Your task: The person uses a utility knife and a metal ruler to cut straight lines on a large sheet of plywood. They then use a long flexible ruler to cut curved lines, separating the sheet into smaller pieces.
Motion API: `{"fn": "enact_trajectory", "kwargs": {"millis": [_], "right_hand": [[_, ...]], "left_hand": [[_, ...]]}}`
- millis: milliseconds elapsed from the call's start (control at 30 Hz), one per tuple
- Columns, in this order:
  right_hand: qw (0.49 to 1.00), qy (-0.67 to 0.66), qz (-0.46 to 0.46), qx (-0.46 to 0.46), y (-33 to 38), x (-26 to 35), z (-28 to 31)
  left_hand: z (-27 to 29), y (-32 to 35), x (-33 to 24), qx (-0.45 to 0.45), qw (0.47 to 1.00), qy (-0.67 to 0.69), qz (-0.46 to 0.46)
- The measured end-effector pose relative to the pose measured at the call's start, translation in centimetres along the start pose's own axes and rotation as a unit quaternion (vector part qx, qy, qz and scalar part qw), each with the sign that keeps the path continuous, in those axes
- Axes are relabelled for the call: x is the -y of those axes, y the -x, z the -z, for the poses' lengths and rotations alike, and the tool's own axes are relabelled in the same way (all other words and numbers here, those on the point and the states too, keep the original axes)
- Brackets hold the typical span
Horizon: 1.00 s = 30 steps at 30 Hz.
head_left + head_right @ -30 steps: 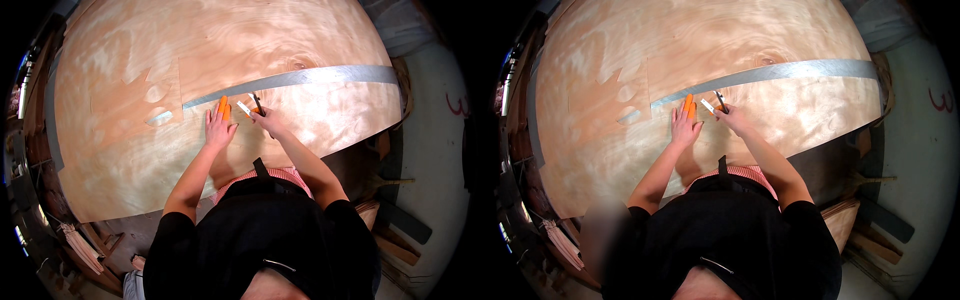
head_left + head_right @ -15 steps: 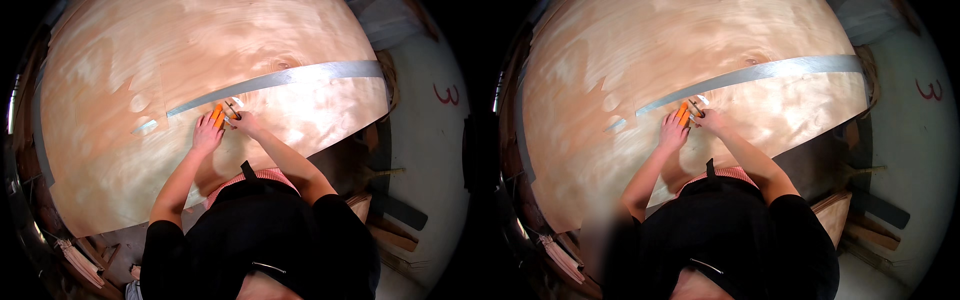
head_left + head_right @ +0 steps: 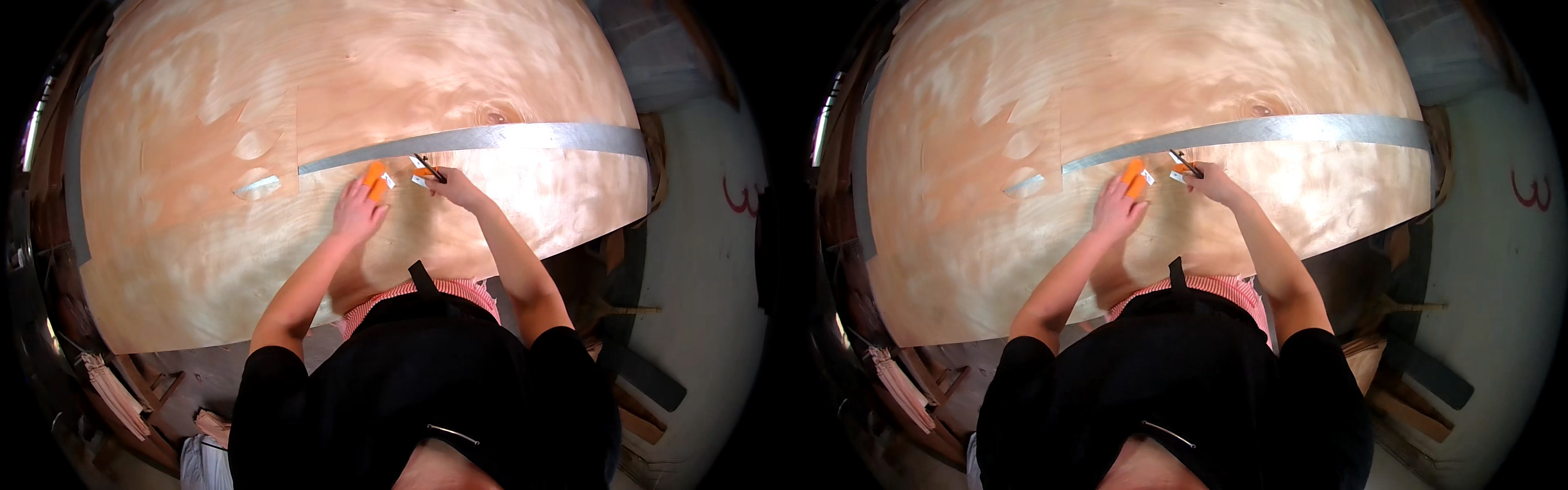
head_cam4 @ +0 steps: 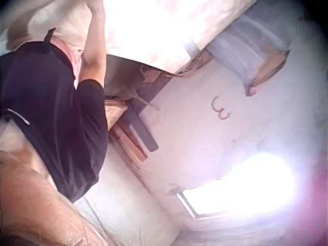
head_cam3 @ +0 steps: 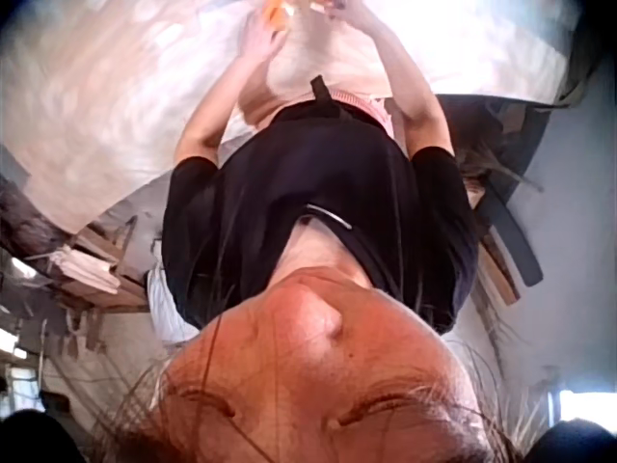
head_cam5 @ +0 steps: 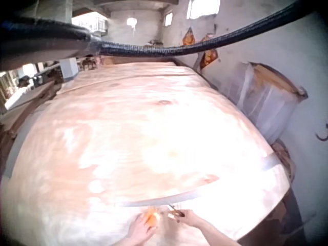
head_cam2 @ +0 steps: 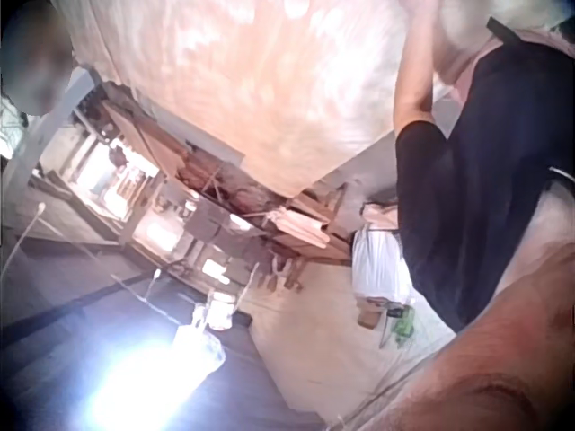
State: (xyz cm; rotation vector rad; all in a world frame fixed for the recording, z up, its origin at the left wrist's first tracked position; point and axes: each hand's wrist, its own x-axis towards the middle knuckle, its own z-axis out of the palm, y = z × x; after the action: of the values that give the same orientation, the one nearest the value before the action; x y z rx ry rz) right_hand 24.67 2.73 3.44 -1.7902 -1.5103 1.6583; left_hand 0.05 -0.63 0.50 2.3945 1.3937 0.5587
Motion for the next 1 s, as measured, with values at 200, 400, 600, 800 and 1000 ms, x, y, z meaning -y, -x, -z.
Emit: {"fn": "enact_trajectory", "kwargs": {"millis": [200, 400, 600, 800, 1000], "right_hand": [[0.982, -0.170, 0.067, -0.038, -1.4, 1.4, -5.6], [0.982, -0.160, 0.072, -0.075, -5.5, 2.3, -9.4], [0.984, -0.004, 0.059, -0.171, -6.4, 1.8, -10.6], [0.989, -0.084, 0.009, -0.126, -5.5, 0.6, -9.6], [0.986, -0.121, -0.019, -0.111, 1.3, -1.7, -6.1]], "left_hand": [[0.8, 1.5, 1.8, -0.064, 0.993, -0.050, 0.090], [1.2, 0.9, 1.6, -0.050, 0.995, -0.026, 0.079], [1.5, 0.1, 1.6, 0.006, 0.999, -0.032, 0.016], [1.6, -0.2, 1.1, 0.058, 0.997, -0.034, 0.027], [3.8, -0.2, 0.9, 0.107, 0.994, -0.003, -0.033]]}}
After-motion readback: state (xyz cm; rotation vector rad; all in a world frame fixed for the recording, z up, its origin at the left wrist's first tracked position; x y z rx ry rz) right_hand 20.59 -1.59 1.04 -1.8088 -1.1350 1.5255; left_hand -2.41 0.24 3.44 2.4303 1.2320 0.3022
